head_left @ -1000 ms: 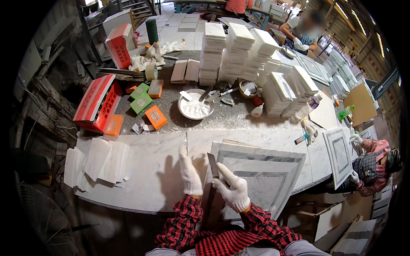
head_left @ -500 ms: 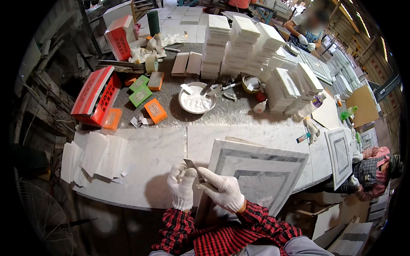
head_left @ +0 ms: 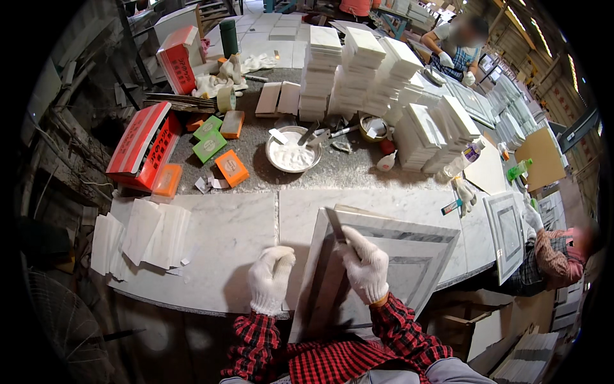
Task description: The person uses a small metal scraper to smooth and clean the edges and corners of a white ceramic tile. They repeatedly scrape along the edges, flip the tile to work on different sides, and occasionally apply a liquid from a small bottle to the surface before scraping again.
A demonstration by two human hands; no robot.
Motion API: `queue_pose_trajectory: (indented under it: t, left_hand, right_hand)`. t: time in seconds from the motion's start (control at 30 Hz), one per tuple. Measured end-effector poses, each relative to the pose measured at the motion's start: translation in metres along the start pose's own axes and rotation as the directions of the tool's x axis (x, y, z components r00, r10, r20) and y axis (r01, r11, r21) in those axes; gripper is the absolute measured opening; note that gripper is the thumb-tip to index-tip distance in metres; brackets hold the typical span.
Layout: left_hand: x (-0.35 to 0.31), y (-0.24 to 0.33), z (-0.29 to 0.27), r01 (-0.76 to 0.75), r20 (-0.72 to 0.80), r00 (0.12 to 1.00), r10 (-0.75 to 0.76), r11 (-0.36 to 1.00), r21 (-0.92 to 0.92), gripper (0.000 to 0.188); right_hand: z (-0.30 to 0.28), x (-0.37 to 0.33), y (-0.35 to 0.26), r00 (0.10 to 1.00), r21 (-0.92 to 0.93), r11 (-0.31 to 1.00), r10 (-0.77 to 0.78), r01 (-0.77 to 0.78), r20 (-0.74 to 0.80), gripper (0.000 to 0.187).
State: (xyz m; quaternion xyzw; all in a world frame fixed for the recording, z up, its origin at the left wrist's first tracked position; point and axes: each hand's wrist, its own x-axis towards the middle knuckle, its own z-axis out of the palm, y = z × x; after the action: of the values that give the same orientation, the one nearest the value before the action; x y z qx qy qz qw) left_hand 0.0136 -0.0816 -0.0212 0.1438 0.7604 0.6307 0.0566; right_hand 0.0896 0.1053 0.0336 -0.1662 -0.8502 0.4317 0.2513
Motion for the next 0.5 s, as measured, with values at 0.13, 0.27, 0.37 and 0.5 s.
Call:
queue_pose_trajectory:
  t: [0.13,0.27,0.37,0.5]
  left_hand:
    - [-0.023,-0.009,0.028,0.006,-0.007,1.0,-0.006,0.995,-0.096,0.029]
    - [-0.032,-0.002,0.042,0.103,0.047,0.994,-0.099,0.99,-0.092,0.031]
    - [-0.033,-0.003,0.045,0.177,0.064,0.983,-0.171,0.979,-0.102,0.027]
    - [-0.034,-0.007,0.046,0.195,0.053,0.98,-0.19,0.974,-0.116,0.023]
  right_hand:
    - [-0.003,0.013,0.005,0.998,-0.076,0.996,-0.048,0.045,-0.038,0.041]
    - [0.002,0.021,0.009,0.98,-0.144,0.973,-0.191,0.181,-0.06,0.044]
    - [0.005,0.025,0.01,0.968,-0.242,0.942,-0.249,0.232,-0.042,0.043]
    - [0.009,0.027,0.004,0.972,-0.338,0.918,-0.232,0.209,-0.028,0.042]
